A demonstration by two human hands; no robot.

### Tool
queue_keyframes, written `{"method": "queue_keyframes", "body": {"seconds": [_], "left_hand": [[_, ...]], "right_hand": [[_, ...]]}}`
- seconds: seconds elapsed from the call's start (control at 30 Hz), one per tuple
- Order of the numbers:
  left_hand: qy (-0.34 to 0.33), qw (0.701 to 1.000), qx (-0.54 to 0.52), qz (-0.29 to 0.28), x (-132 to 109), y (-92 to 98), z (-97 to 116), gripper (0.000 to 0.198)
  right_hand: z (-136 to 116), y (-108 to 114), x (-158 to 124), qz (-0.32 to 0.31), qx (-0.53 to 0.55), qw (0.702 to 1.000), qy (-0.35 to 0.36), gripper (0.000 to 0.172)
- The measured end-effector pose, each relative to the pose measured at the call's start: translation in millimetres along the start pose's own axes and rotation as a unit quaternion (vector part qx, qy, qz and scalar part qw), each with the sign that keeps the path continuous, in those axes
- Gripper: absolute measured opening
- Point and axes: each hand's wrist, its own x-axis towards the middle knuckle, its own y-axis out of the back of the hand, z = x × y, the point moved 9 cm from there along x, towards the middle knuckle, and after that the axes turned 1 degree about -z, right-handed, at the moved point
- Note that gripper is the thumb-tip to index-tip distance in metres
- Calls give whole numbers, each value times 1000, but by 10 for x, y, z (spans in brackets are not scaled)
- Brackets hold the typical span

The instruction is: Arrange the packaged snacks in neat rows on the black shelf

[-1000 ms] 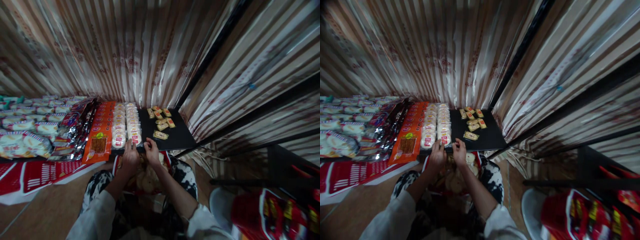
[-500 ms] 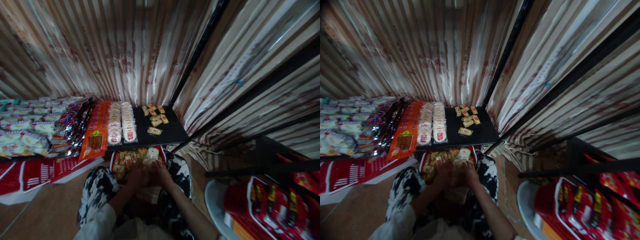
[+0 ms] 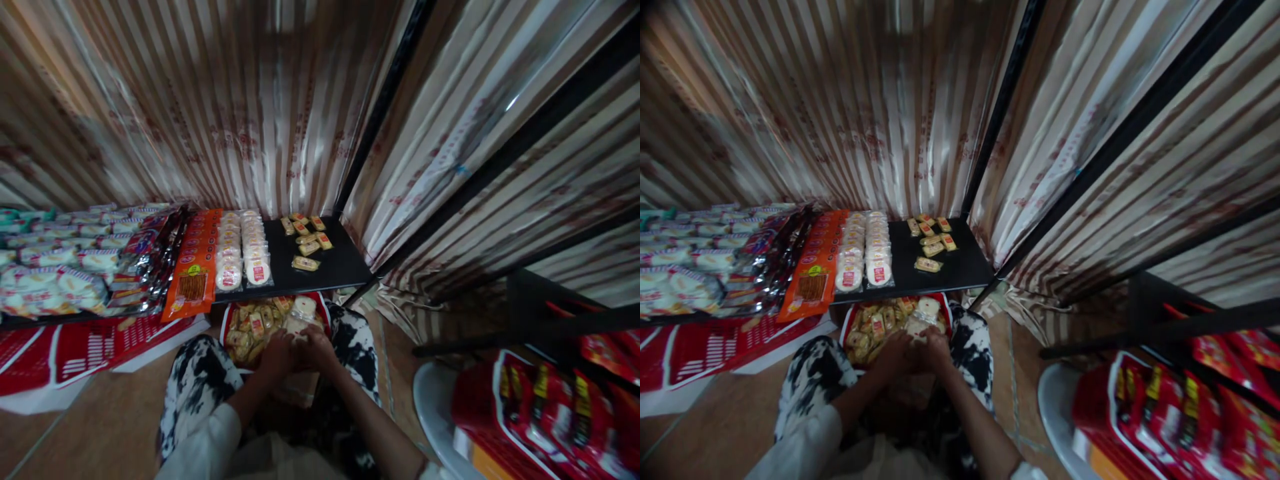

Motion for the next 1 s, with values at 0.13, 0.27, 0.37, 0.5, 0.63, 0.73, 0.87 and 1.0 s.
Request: {"method": "queue_keyframes", "body": {"seconds": [0.13, 0.27, 0.37, 0.5, 0.63, 0.73, 0.87, 1.0], "left_hand": [[24, 999, -14, 23, -13, 20, -5, 45], [32, 995, -71, 58, -31, 91, -12, 48], [43, 985, -150, 70, -45, 121, -53, 44], [36, 959, -267, 85, -96, 223, -81, 41], [62, 900, -421, 99, -170, 327, -254, 48], [90, 839, -530, 81, -209, 320, -436, 46], [116, 761, -635, 58, -284, 365, -597, 43], [118, 718, -685, 36, -371, 526, -611, 45]], "right_hand": [[123, 193, 5, 84, 80, 991, -72, 37], [202, 185, -27, 97, 240, 957, -130, 50], [104, 31, -53, 40, 383, 912, -144, 49], [-214, 67, -94, 39, 462, 882, -83, 45], [-556, 129, -100, 13, 459, 888, -17, 40], [-707, 242, -65, 32, 383, 923, 15, 33], [-836, 451, -1, 79, 237, 968, 30, 35], [-1029, 512, 59, 51, 164, 983, 65, 36]]}}
